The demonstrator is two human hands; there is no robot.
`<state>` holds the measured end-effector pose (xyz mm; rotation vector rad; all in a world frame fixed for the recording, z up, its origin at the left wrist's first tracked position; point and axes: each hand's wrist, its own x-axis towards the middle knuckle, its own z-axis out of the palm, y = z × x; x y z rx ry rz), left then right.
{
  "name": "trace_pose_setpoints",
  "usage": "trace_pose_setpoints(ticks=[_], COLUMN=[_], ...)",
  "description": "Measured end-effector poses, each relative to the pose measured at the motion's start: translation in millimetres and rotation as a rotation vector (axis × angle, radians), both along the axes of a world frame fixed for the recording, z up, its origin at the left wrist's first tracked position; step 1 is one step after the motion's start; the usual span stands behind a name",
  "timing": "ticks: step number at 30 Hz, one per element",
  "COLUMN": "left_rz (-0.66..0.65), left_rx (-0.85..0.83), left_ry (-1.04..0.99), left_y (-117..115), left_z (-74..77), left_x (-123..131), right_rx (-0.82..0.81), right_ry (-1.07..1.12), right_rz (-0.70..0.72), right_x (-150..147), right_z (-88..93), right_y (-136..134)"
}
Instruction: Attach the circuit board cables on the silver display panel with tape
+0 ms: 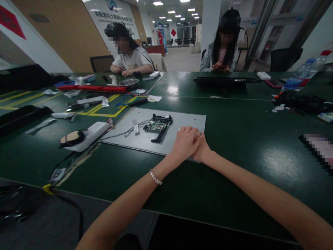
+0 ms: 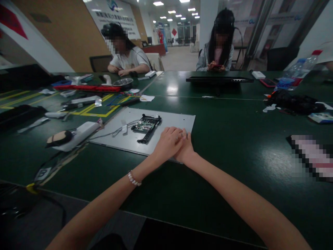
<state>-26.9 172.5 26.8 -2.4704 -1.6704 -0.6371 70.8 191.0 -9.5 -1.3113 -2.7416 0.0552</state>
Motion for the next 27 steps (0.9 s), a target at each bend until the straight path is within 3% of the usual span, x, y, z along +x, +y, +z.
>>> trace_pose_setpoints(ticks=[7, 27], left_rz=[0.018, -0.013], left_rx=[-0.007, -0.038], left_ry=[0.011, -0.007], left_y=[2, 4], left_z=[-1.1, -2.1], left_x=[1, 1], right_rx=[0.008, 0.045], right_ry=[-0.032, 0.017], right_rz=[-0.003, -0.007], right_x=[-14, -12], right_z=[-0.3, -10.7], right_y=[11, 18])
